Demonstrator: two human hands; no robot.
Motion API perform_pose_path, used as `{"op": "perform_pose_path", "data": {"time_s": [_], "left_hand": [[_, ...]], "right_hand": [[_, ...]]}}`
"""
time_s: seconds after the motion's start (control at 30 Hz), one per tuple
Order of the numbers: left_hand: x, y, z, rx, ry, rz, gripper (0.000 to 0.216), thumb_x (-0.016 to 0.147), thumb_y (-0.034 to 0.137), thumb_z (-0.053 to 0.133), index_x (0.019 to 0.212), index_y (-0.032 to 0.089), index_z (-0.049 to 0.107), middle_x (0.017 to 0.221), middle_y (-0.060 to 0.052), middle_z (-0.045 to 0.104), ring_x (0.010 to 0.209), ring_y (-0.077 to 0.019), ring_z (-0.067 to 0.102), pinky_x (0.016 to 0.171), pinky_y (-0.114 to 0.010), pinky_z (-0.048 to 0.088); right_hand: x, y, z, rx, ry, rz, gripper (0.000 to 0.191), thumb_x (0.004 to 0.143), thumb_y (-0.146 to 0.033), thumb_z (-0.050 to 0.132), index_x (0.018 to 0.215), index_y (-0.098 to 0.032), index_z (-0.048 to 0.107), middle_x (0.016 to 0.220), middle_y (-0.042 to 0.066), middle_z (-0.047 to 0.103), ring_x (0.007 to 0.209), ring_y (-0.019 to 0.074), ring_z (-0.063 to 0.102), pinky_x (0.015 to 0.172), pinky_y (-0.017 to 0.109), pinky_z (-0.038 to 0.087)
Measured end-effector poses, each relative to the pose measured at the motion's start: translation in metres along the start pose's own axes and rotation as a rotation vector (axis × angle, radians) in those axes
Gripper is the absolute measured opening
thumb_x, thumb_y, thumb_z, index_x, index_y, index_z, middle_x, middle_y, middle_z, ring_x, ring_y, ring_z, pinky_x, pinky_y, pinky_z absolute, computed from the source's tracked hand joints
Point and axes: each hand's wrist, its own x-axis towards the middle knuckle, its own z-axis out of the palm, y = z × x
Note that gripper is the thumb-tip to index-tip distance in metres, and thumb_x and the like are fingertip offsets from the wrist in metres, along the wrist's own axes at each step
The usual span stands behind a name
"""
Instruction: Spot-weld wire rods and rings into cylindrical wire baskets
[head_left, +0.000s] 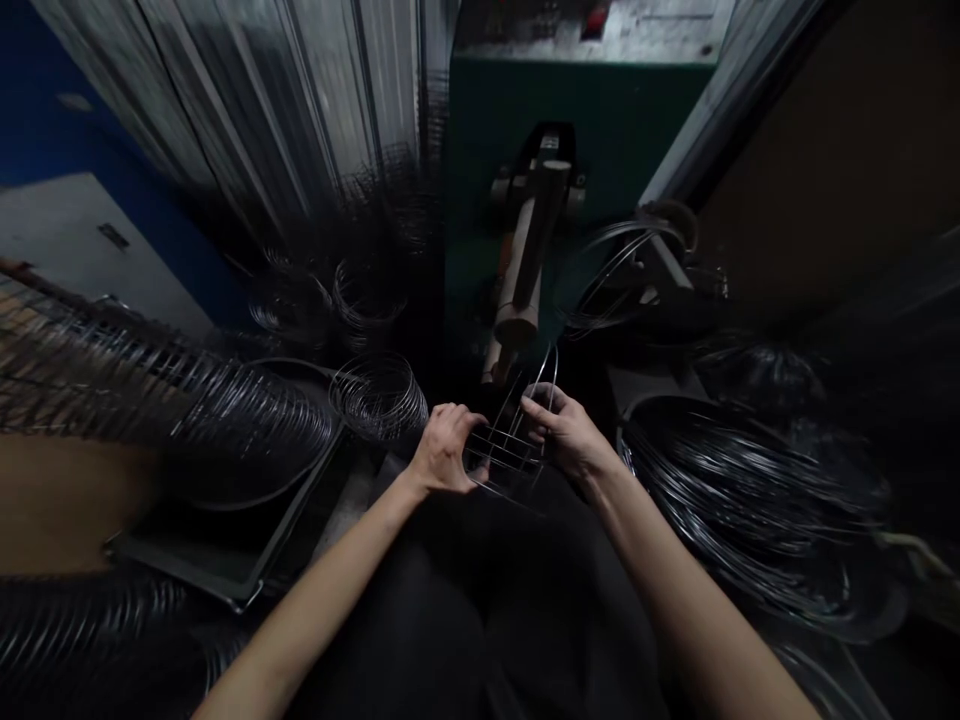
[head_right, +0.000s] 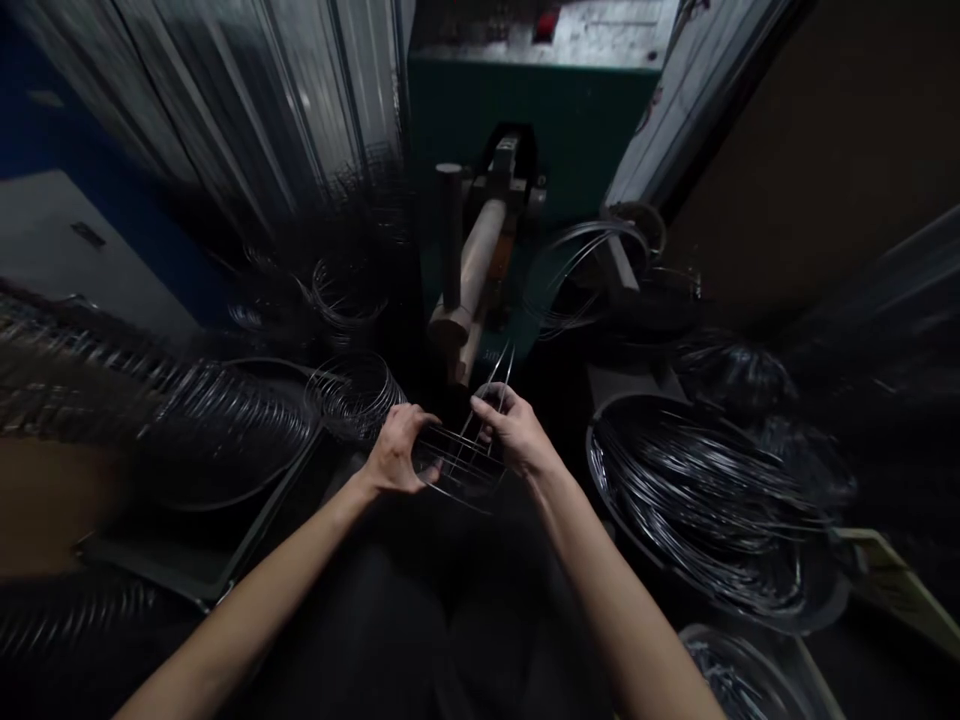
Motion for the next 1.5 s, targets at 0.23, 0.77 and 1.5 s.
{"op": "perform_pose_path", "data": {"time_s": [0.23,0.77,1.5], "left_hand": [[0.015,-0.023,0.004,-0.055,-0.025,-0.093,0.043,0.064,0.03,0.059,0.103,0.017,0.047,0.089,-0.008,0.056,0.085,-0.0242,0.053,0.081,-0.041,0.041],[0.038,-0.037,-0.007,-0.111,-0.076,-0.191,0.046,0.061,0.027,0.063,0.103,0.017,0.048,0.095,-0.007,0.058,0.09,-0.0238,0.054,0.086,-0.04,0.042],[0.048,-0.048,-0.011,-0.097,-0.122,-0.198,0.044,0.062,0.027,0.062,0.103,0.016,0.047,0.095,-0.006,0.057,0.09,-0.0238,0.055,0.085,-0.04,0.042]], "right_hand": [[0.032,-0.005,0.006,0.035,0.039,0.05,0.055,0.038,-0.039,0.088,0.073,-0.018,0.05,0.048,-0.011,0.041,0.038,0.0001,0.03,0.038,0.016,0.026],[0.063,-0.01,0.008,0.013,0.01,0.023,0.056,0.037,-0.035,0.089,0.071,-0.02,0.047,0.046,-0.01,0.044,0.036,0.0012,0.031,0.035,0.016,0.027],[0.065,-0.018,0.011,0.1,0.151,0.039,0.032,0.067,-0.027,0.076,0.066,-0.018,0.045,0.049,-0.008,0.043,0.039,0.0023,0.035,0.038,0.015,0.034]]}}
